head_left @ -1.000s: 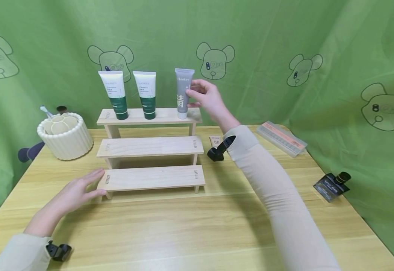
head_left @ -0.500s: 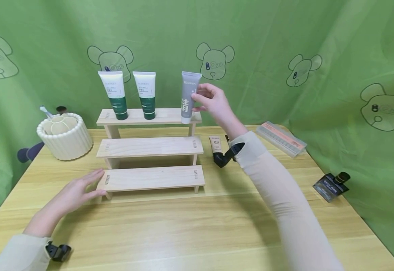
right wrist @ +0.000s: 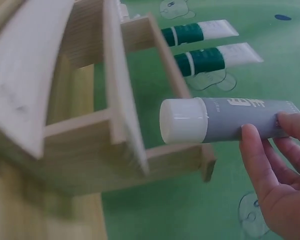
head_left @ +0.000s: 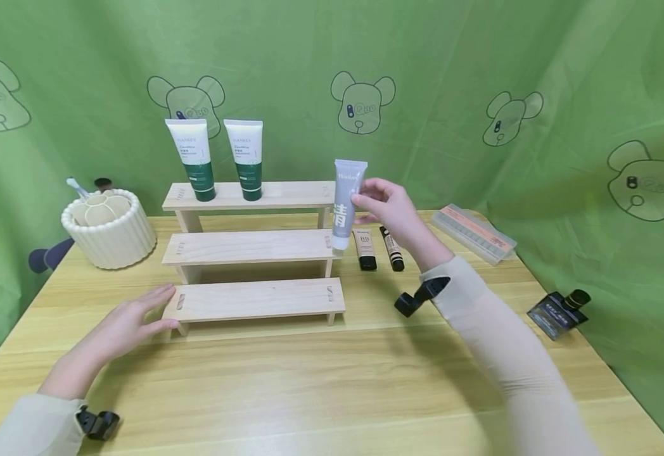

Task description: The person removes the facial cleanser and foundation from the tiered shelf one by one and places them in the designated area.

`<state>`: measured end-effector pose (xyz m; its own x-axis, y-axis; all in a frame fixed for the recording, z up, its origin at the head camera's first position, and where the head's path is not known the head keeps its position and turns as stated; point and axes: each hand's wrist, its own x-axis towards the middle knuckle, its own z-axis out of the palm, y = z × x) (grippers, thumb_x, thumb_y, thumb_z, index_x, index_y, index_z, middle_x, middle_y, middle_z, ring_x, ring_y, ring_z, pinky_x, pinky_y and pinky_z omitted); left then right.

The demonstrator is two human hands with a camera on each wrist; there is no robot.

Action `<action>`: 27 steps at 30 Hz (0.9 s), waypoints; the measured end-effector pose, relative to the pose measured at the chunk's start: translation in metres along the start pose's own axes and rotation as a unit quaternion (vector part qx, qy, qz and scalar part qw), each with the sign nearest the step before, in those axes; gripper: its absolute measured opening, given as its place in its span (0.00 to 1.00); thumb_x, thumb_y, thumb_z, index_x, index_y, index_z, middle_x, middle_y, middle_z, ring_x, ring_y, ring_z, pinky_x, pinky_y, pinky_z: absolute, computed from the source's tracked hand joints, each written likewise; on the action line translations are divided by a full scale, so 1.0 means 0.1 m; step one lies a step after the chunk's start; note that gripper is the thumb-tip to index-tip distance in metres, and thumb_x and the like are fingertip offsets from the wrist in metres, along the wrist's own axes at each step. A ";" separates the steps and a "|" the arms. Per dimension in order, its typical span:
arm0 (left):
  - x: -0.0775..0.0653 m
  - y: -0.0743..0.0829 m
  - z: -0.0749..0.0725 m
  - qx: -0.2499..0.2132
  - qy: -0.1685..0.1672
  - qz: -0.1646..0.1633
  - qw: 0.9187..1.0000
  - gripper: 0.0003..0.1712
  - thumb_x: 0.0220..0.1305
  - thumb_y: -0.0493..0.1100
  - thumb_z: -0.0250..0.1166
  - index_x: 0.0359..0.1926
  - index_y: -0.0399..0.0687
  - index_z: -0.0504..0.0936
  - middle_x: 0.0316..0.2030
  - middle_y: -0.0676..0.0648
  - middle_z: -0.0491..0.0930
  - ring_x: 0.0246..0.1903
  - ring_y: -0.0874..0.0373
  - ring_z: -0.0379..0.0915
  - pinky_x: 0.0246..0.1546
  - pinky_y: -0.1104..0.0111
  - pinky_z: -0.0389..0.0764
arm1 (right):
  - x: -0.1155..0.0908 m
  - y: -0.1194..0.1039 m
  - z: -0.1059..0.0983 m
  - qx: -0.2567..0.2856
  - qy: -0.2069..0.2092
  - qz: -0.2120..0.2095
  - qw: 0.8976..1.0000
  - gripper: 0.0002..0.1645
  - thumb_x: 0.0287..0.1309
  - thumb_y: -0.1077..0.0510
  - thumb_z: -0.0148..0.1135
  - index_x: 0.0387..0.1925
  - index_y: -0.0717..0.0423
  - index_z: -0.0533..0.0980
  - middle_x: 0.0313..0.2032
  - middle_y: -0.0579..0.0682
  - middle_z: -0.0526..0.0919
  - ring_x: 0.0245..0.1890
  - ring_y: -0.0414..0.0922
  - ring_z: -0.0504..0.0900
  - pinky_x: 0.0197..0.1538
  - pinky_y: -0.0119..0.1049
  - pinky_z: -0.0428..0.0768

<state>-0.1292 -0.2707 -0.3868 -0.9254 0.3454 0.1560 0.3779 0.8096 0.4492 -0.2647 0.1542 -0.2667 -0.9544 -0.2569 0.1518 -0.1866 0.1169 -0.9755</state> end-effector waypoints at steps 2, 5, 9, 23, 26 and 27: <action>0.00 0.00 0.00 0.000 -0.001 -0.001 1.000 0.40 0.56 0.52 0.65 0.61 0.28 0.65 0.60 0.28 0.61 0.57 0.31 0.58 0.54 0.40 0.60 | -0.06 0.09 -0.06 0.000 -0.003 0.008 1.000 0.20 0.58 0.65 0.59 0.51 0.70 0.68 0.42 0.59 0.76 0.40 0.49 0.78 0.41 0.42 0.82; 0.00 0.00 0.00 0.001 -0.001 -0.002 1.000 0.40 0.56 0.52 0.65 0.61 0.28 0.65 0.60 0.28 0.61 0.57 0.31 0.58 0.54 0.41 0.61 | -0.16 0.23 -0.15 -0.001 -0.004 0.024 1.000 0.21 0.59 0.65 0.58 0.51 0.72 0.67 0.41 0.58 0.76 0.38 0.47 0.78 0.40 0.40 0.82; 0.00 -0.01 -0.01 0.000 -0.003 -0.002 1.000 0.40 0.56 0.52 0.65 0.61 0.28 0.65 0.60 0.28 0.60 0.57 0.31 0.57 0.55 0.41 0.60 | -0.28 0.43 -0.26 -0.001 -0.004 0.048 0.999 0.21 0.60 0.66 0.56 0.52 0.74 0.65 0.39 0.57 0.76 0.35 0.45 0.79 0.39 0.40 0.82; 0.01 0.01 -0.02 0.000 -0.007 -0.002 1.000 0.40 0.56 0.52 0.65 0.61 0.28 0.64 0.61 0.28 0.60 0.58 0.31 0.57 0.55 0.41 0.60 | -0.63 1.10 -0.44 -0.029 -0.040 0.134 0.990 0.23 0.58 0.61 0.59 0.48 0.75 0.66 0.37 0.57 0.77 0.34 0.47 0.80 0.36 0.40 0.83; 0.01 0.01 -0.02 -0.002 -0.009 -0.004 1.000 0.40 0.57 0.52 0.65 0.61 0.28 0.64 0.61 0.28 0.60 0.58 0.31 0.56 0.55 0.41 0.59 | -0.67 1.19 -0.45 -0.052 -0.052 0.153 0.985 0.26 0.58 0.59 0.60 0.50 0.75 0.66 0.38 0.59 0.78 0.34 0.47 0.80 0.36 0.40 0.83; 0.01 0.01 -0.02 -0.003 -0.009 -0.004 1.000 0.40 0.57 0.52 0.65 0.61 0.28 0.64 0.61 0.28 0.59 0.58 0.31 0.56 0.55 0.41 0.59 | -0.69 1.22 -0.45 -0.057 -0.056 0.161 0.984 0.26 0.58 0.59 0.60 0.50 0.75 0.66 0.38 0.59 0.78 0.34 0.47 0.80 0.36 0.40 0.83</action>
<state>-0.1297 -0.2706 -0.3847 -0.9278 0.3473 0.1365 0.3702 0.8099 0.4550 -0.2320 0.2290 -0.3886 -0.9383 -0.2914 -0.1861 0.0896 0.3149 -0.9449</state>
